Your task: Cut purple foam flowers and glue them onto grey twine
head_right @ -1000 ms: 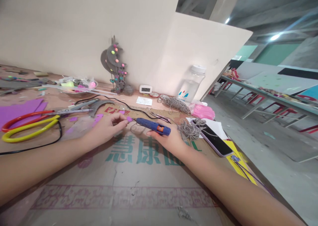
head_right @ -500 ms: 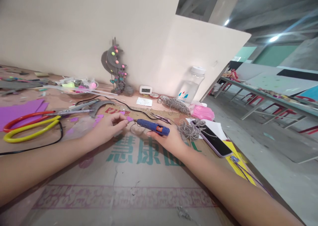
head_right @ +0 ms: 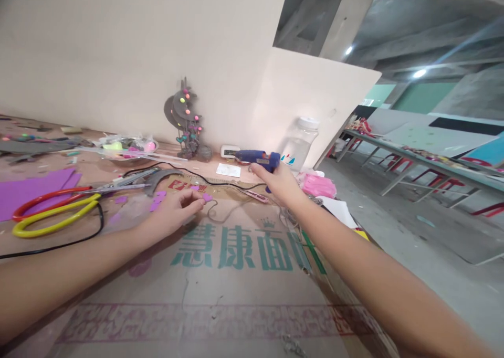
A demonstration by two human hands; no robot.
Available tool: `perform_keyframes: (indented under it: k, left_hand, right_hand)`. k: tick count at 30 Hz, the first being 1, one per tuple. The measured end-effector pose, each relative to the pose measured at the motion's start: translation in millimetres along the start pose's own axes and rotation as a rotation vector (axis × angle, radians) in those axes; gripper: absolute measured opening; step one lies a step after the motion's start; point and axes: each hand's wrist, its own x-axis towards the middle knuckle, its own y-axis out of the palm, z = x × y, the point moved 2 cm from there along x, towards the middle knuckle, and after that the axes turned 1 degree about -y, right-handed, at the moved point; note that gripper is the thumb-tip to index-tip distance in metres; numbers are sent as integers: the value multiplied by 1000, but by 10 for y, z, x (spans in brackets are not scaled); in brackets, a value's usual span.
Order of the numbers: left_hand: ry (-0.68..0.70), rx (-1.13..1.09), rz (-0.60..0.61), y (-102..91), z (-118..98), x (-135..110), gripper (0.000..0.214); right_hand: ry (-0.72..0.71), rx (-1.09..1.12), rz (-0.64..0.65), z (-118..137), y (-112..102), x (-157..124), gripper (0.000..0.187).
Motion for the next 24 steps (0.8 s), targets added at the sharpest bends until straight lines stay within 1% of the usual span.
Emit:
perform_keyframes:
  k: [3, 6, 9, 12, 15, 18, 21, 22, 24]
  left_hand:
    - [16, 15, 8, 1, 6, -1, 18]
    - [19, 33, 20, 2, 5, 0, 22]
    - [19, 34, 30, 3, 4, 4, 22]
    - [12, 29, 39, 4, 10, 10, 21]
    - [2, 30, 41, 3, 8, 7, 21]
    - [7, 37, 39, 0, -6, -2, 22]
    - [8, 30, 46, 0, -12, -7, 21]
    - [8, 26, 46, 1, -10, -7, 21]
    - [10, 25, 38, 2, -2, -4, 21]
  right_hand:
    - [119, -154, -30, -183, 141, 369, 34]
    - [153, -166, -43, -428, 372, 640, 28]
    - [164, -157, -20, -644, 595, 770, 23]
    - [160, -145, 14, -781, 719, 814, 19]
    - [152, -135, 27, -851, 713, 824, 24]
    - [145, -127, 1, -873, 615, 778, 39]
    - [120, -118, -92, -820, 464, 624, 50]
    - [101, -110, -136, -776, 409, 544, 49]
    - [53, -90, -218, -648, 311, 345, 41]
